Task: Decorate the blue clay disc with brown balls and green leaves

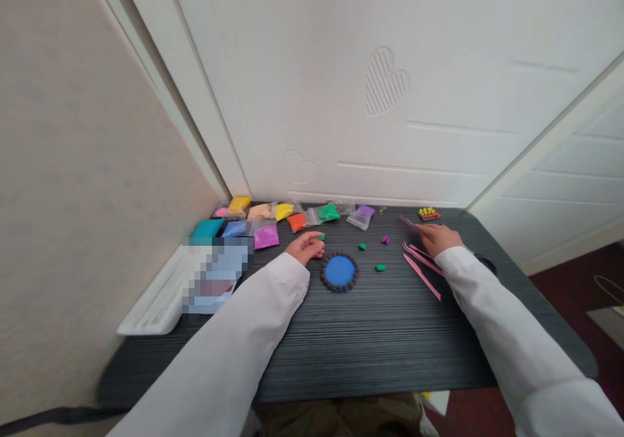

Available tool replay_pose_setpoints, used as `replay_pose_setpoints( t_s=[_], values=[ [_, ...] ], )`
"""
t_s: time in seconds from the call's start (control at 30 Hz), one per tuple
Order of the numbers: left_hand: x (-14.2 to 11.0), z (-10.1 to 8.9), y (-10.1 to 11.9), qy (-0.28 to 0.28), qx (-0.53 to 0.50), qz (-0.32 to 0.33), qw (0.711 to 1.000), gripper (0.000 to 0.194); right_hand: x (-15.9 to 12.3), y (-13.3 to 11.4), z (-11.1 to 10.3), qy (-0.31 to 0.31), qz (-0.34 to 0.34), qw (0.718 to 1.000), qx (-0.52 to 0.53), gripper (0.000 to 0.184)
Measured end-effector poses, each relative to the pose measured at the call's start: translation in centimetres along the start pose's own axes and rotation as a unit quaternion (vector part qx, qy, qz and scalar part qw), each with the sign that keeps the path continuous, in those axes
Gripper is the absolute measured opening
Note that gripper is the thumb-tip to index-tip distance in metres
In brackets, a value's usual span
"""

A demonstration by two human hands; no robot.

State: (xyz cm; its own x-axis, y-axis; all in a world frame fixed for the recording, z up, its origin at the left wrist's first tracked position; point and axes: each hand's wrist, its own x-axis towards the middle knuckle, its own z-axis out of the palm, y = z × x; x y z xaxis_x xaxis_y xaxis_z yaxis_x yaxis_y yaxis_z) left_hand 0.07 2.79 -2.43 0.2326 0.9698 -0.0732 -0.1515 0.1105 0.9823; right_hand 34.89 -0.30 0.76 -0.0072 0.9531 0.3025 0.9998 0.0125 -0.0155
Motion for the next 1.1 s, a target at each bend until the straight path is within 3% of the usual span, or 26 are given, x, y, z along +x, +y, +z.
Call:
replay_pose_setpoints(
  t_s=[0.17,0.33,0.43,0.6,0.83,1.0,1.1],
  values=[
    [0.0,-0.1,0.1,-0.009,0.003,-0.012,1.000,0.040,-1.0,-1.7,-1.2,-0.018,-0.030,0.999,0.021,0.031],
    [-0.1,-0.1,0.2,-0.012,0.012,-0.016,1.000,0.039,-3.0,-7.0,-1.1,-0.065,-0.158,0.981,0.095,0.030],
    [-0.3,-0.2,0.3,-0.012,0.017,-0.015,1.000,0.039,-3.7,-9.2,-0.1,-0.070,-0.182,0.973,0.125,0.022],
    [-0.4,-0.2,0.4,-0.014,0.020,-0.008,1.000,0.037,-5.1,-9.8,-0.4,-0.066,-0.157,0.973,0.157,0.013],
    [-0.3,-0.2,0.3,-0.019,0.019,-0.005,1.000,0.037,-11.2,-10.6,-2.0,-0.081,-0.140,0.972,0.171,0.014],
    [-0.3,-0.2,0.3,-0.021,0.019,-0.010,1.000,0.037,-13.9,-11.1,-2.5,-0.014,-0.175,0.976,0.128,0.025],
    [-0.3,-0.1,0.4,-0.018,0.021,-0.010,1.000,0.037,-14.8,-11.2,-3.5,-0.017,-0.175,0.980,0.093,0.037]
  ],
)
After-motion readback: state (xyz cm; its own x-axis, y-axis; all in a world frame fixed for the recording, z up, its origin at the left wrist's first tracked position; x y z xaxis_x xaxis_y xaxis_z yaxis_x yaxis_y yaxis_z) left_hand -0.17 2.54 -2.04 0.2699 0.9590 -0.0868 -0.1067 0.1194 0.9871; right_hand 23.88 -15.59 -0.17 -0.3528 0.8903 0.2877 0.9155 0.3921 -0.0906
